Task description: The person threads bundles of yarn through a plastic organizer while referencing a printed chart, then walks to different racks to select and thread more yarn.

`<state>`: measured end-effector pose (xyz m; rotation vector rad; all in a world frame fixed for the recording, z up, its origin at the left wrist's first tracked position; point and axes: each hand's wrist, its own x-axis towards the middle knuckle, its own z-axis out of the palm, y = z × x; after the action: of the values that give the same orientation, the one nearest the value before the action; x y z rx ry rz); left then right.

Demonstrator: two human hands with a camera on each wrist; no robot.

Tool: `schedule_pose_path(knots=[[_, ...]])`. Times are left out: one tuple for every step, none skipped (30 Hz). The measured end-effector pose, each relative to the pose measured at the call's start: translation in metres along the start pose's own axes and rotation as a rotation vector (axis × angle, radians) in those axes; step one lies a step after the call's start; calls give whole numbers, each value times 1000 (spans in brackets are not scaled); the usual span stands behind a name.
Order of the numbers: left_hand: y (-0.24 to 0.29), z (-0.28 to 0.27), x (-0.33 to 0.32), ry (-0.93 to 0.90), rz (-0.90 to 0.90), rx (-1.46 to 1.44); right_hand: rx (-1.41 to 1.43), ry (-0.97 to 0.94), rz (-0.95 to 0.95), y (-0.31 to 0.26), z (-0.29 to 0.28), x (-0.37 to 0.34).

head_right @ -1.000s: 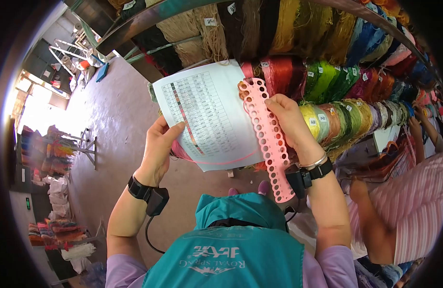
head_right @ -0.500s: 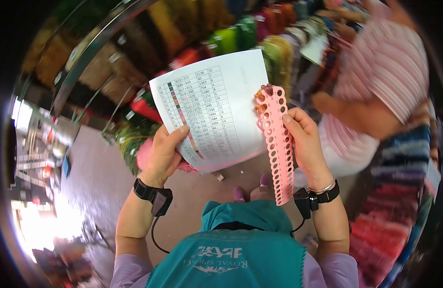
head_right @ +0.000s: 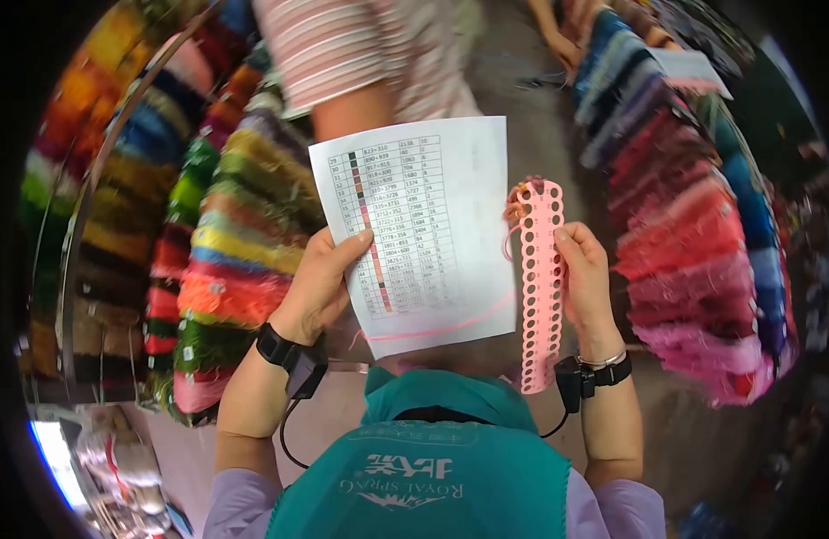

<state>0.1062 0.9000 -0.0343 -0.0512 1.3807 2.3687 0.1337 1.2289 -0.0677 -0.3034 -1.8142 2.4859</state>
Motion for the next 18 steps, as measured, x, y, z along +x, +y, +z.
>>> schedule_pose_path(knots=[[-10,21,13,-21,-28,25,-1,59,-20,-2,-35,-5],[-20,43,26,-40,-53,51,-1,114,-38,-5,-69,-11],[-29,66,38,-49,-78,61,-30,162,-61,-5,-107,-18],[-40,85,50,-59,-91,78,-37,201,-75,-6,-143,-27],[-53,101,64,-67,-105,95,-46,267,-82,-7,-175,-38],[-55,122,76,-72,-140,84,-81,343,-67,-28,-201,-52],[-66,138,86,-90,-148,107,-68,389,-63,-29,-232,-67],[-75,153,96,-107,-158,125,-53,438,-76,-32,-258,-84],[-84,168,105,-122,-165,142,-63,504,-92,-33,-284,-101],[-93,181,113,-136,-180,141,-72,566,-108,-34,-306,-119],[-101,193,122,-149,-192,143,-77,612,-134,-35,-324,-137],[-109,203,130,-163,-203,145,-80,659,-161,-34,-341,-158],[-105,210,135,-191,-243,116,-124,666,-167,-50,-352,-186],[-109,218,141,-216,-248,130,-178,714,-203,-49,-360,-209],[-120,231,146,-243,-256,147,-141,732,-215,-47,-373,-235],[-128,239,150,-271,-268,161,-108,752,-225,-50,-374,-259],[-138,246,153,-284,-268,159,-97,865,-254,-54,-373,-281],[-149,252,158,-300,-269,156,-87,981,-285,-56,-369,-302]])
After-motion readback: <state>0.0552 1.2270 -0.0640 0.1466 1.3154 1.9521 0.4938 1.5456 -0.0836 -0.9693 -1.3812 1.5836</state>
